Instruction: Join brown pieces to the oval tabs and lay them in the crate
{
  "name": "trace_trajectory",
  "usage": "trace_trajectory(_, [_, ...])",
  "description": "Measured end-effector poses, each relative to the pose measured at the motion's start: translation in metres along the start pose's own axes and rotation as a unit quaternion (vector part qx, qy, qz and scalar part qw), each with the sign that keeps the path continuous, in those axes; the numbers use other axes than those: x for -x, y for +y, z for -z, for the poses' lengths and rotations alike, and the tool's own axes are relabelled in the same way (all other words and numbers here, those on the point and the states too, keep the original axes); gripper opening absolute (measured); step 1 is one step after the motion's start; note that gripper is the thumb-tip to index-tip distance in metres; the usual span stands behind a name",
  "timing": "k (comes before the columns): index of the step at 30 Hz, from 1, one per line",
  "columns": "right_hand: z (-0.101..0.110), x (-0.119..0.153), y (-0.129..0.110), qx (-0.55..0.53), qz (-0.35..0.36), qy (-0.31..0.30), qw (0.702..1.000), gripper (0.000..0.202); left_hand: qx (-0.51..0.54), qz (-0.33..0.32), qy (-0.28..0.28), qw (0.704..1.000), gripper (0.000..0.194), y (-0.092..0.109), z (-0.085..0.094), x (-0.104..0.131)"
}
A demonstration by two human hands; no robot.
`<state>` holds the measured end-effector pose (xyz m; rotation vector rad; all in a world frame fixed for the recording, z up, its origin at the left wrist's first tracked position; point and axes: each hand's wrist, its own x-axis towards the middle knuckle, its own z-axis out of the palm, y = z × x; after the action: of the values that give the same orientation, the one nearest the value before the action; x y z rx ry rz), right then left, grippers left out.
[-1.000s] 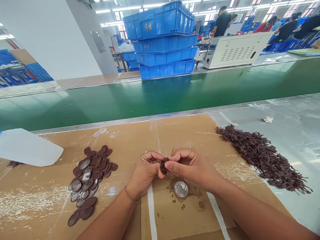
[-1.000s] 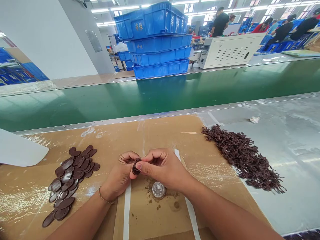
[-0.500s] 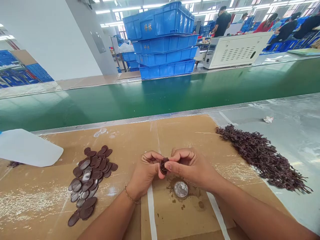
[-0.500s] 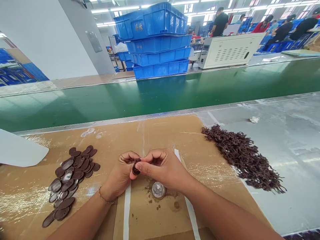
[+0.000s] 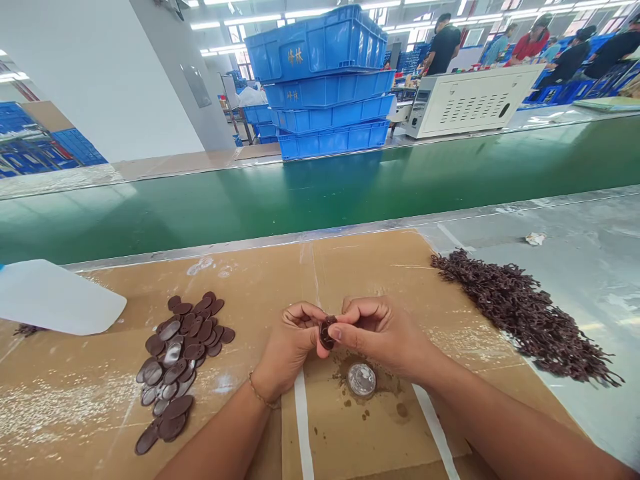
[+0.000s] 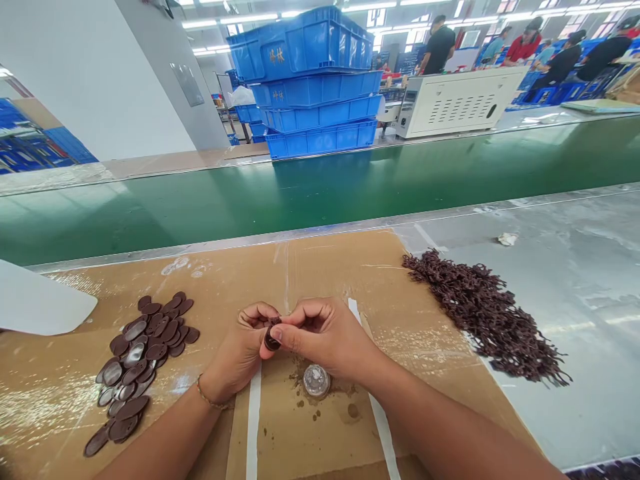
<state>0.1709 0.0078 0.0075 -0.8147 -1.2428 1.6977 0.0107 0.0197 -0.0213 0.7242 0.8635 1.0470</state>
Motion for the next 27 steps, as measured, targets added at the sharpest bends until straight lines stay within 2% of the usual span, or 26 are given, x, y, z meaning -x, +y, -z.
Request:
trace_trajectory(18, [-0.0027, -0.0002, -0.0003, 0.017, 0.01, 0.015, 1.0, 0.033, -0.021, -0.017, -0.006, 1.0, 0.029, -0.0007, 0.0015, 0.0001])
trace_trajectory(27, [-0.0004, 0.0012, 0.0023, 0.051, 0.048, 0.034, 0.997, 0.022, -0.034, -0.028, -0.021, 0.999, 0.03, -0.001, 0.0045, -0.0004])
